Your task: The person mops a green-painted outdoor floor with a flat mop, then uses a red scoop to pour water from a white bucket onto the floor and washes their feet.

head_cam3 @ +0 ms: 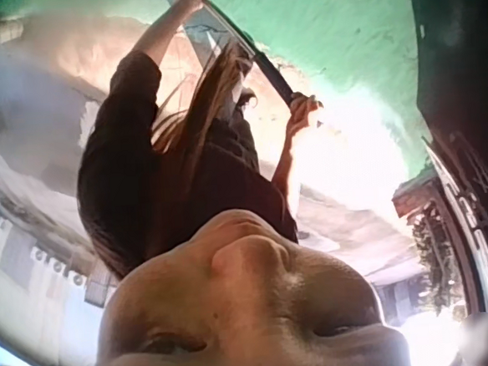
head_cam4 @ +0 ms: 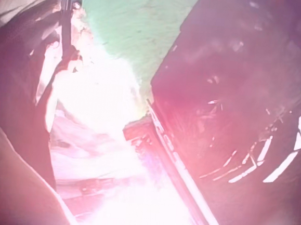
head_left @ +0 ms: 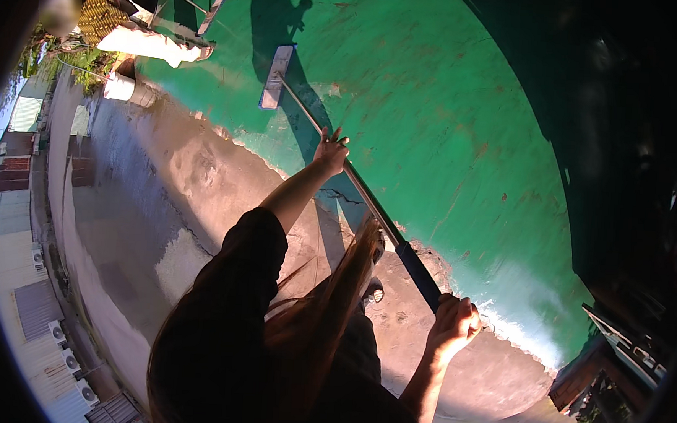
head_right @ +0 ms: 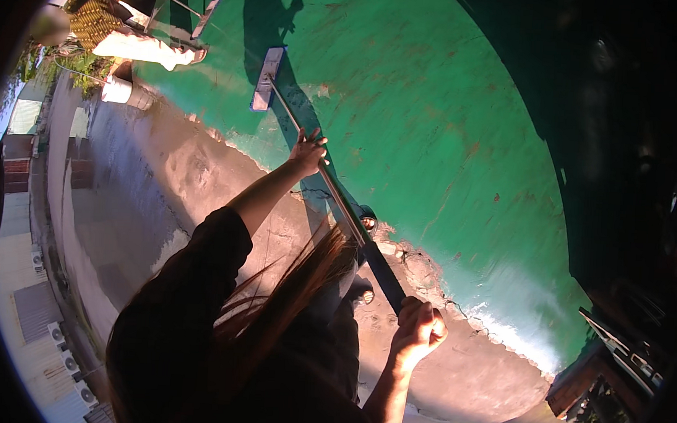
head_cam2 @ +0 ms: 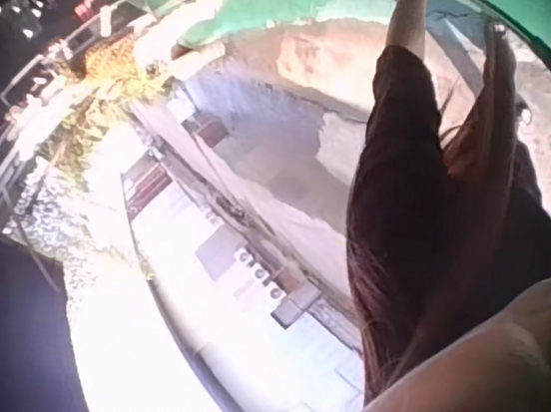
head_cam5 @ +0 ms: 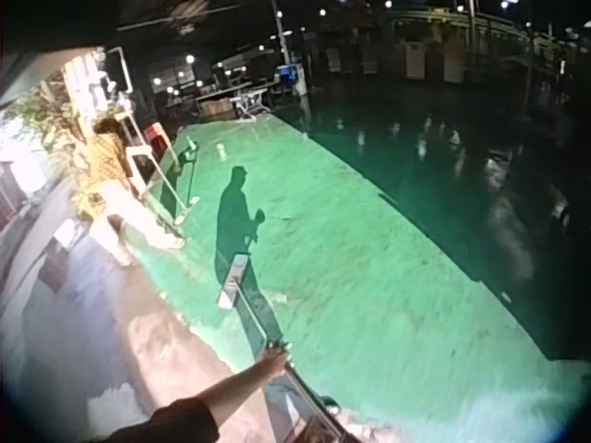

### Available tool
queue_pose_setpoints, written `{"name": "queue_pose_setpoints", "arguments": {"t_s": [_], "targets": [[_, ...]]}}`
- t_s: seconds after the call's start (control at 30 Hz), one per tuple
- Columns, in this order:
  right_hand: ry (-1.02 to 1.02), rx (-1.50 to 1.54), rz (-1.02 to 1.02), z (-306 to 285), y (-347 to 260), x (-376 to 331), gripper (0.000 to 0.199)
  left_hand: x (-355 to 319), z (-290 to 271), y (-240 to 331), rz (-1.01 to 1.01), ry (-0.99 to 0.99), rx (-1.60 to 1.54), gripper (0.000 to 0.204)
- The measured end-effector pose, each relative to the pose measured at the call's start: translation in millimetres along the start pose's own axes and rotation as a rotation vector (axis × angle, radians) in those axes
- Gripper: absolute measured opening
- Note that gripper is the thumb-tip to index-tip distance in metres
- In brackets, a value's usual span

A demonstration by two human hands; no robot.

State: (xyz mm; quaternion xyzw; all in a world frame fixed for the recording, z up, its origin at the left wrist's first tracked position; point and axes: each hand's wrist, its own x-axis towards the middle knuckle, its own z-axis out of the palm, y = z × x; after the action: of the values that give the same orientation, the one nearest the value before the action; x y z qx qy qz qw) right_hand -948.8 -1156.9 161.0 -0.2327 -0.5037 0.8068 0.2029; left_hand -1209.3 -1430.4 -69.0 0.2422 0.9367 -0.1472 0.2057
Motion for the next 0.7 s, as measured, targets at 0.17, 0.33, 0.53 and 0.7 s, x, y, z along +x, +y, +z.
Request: {"name": "queue_pose_setpoints", "arguments": {"t_s": [0.17,0.33,0.53,0.7], "targets": [[0.286,-0.153,-0.110,-152.8,-150.4,-129.1,0.041,-105.0,-49.2,202.7,0.551,0.040,-0.248,0.022],[0.640,-0.334,-0.485,-157.0,-273.5,-217.6,0.039,-235.7,-106.9,384.8,0.917,0.192,-0.844,0.013],[0.580,-0.383,-0.587,-126.2,-281.1,-238.0,0.035,-280.2,-142.2,402.8,0.942,0.214,-0.862,0.015],[0.493,-0.372,-0.525,-77.9,-243.3,-219.3,0.031,-268.1,-83.4,297.3,0.799,0.298,-0.979,0.014]]}}
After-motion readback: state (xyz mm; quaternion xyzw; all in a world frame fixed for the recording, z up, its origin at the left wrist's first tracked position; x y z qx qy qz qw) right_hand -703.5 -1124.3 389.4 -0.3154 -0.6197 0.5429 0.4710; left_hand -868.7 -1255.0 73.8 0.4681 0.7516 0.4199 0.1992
